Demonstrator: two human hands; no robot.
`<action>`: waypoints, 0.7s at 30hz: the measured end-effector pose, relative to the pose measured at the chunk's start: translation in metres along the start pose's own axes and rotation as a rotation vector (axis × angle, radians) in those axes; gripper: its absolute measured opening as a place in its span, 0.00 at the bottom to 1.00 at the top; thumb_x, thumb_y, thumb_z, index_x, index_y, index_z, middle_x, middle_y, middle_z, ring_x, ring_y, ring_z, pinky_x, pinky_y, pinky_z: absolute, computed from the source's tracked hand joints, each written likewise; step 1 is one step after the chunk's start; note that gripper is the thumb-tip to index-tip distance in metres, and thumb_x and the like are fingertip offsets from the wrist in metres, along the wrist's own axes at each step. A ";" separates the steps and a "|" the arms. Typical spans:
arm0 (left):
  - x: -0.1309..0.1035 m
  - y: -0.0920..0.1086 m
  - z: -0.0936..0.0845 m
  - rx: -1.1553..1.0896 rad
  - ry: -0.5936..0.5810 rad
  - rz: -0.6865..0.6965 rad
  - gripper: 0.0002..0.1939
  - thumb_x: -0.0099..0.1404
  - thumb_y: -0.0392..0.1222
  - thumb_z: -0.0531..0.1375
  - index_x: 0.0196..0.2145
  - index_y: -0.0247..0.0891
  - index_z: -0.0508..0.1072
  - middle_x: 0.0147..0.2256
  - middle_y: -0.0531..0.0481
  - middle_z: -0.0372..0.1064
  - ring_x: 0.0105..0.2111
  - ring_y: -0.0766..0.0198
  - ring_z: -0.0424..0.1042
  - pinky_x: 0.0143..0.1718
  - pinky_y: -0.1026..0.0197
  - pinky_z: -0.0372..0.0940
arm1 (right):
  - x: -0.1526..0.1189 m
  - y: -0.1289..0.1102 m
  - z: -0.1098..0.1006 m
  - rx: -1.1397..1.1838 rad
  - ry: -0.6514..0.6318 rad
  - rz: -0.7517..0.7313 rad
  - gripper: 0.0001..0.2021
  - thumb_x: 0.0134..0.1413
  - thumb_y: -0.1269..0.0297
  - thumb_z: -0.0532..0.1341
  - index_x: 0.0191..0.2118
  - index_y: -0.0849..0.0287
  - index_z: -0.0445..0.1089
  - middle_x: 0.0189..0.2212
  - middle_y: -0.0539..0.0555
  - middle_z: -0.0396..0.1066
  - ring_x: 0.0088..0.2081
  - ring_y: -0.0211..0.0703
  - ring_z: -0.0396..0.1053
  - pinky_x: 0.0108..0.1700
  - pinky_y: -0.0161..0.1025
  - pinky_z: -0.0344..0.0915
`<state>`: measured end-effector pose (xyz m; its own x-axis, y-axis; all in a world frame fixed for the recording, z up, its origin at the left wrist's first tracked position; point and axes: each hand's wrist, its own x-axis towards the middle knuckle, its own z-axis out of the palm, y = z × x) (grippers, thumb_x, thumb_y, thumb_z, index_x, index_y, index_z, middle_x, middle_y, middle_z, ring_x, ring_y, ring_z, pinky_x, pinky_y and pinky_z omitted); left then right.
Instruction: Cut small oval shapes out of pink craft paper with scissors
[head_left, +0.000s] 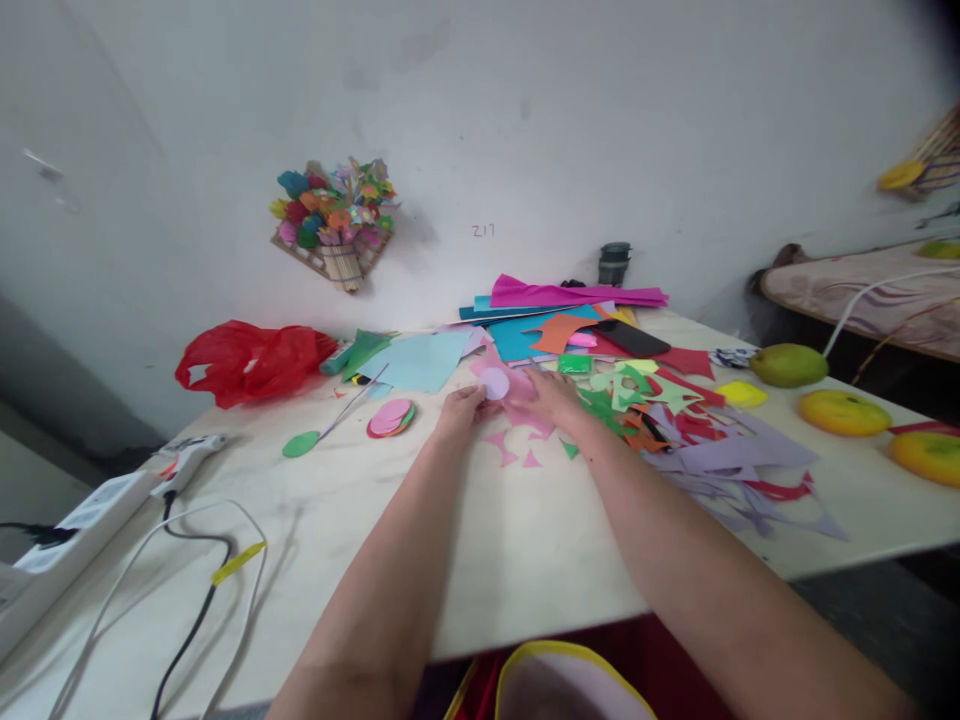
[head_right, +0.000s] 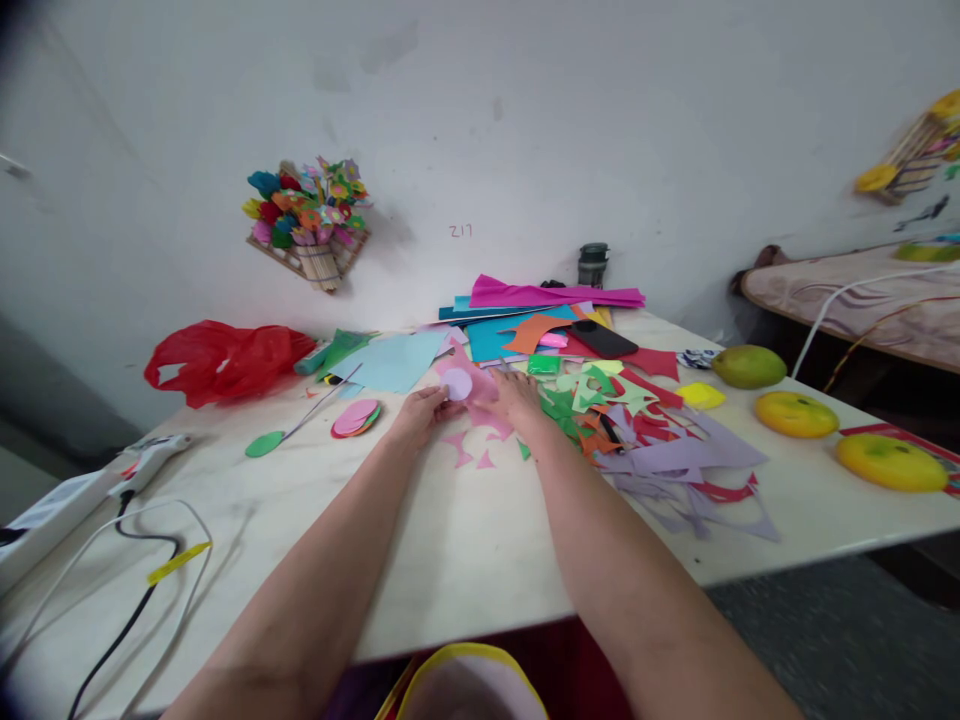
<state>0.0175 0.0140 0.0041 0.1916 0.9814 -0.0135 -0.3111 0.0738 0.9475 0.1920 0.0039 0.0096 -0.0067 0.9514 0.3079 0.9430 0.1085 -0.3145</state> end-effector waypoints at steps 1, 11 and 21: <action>0.001 0.000 -0.002 -0.047 0.000 0.012 0.06 0.59 0.36 0.61 0.27 0.29 0.73 0.24 0.46 0.71 0.23 0.69 0.71 0.32 0.65 0.67 | 0.002 0.002 0.001 0.084 0.038 0.004 0.32 0.48 0.46 0.60 0.58 0.55 0.61 0.48 0.61 0.70 0.50 0.56 0.65 0.50 0.48 0.57; 0.002 0.003 -0.016 -0.201 -0.105 0.074 0.07 0.58 0.38 0.63 0.31 0.30 0.73 0.29 0.46 0.73 0.30 0.67 0.73 0.38 0.64 0.68 | 0.024 0.023 0.019 0.756 0.270 0.132 0.18 0.42 0.62 0.64 0.42 0.60 0.72 0.36 0.57 0.72 0.34 0.44 0.70 0.40 0.42 0.66; -0.003 0.009 -0.015 -0.194 -0.110 0.133 0.13 0.51 0.43 0.68 0.29 0.32 0.73 0.27 0.49 0.71 0.27 0.70 0.70 0.35 0.66 0.67 | 0.007 0.016 -0.001 1.031 0.082 0.055 0.16 0.37 0.52 0.67 0.23 0.61 0.68 0.16 0.48 0.65 0.19 0.35 0.61 0.21 0.33 0.56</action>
<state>0.0003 0.0145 0.0083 0.2345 0.9602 0.1518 -0.5106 -0.0112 0.8597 0.2076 0.0120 0.0072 0.0872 0.9441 0.3178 0.1984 0.2962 -0.9343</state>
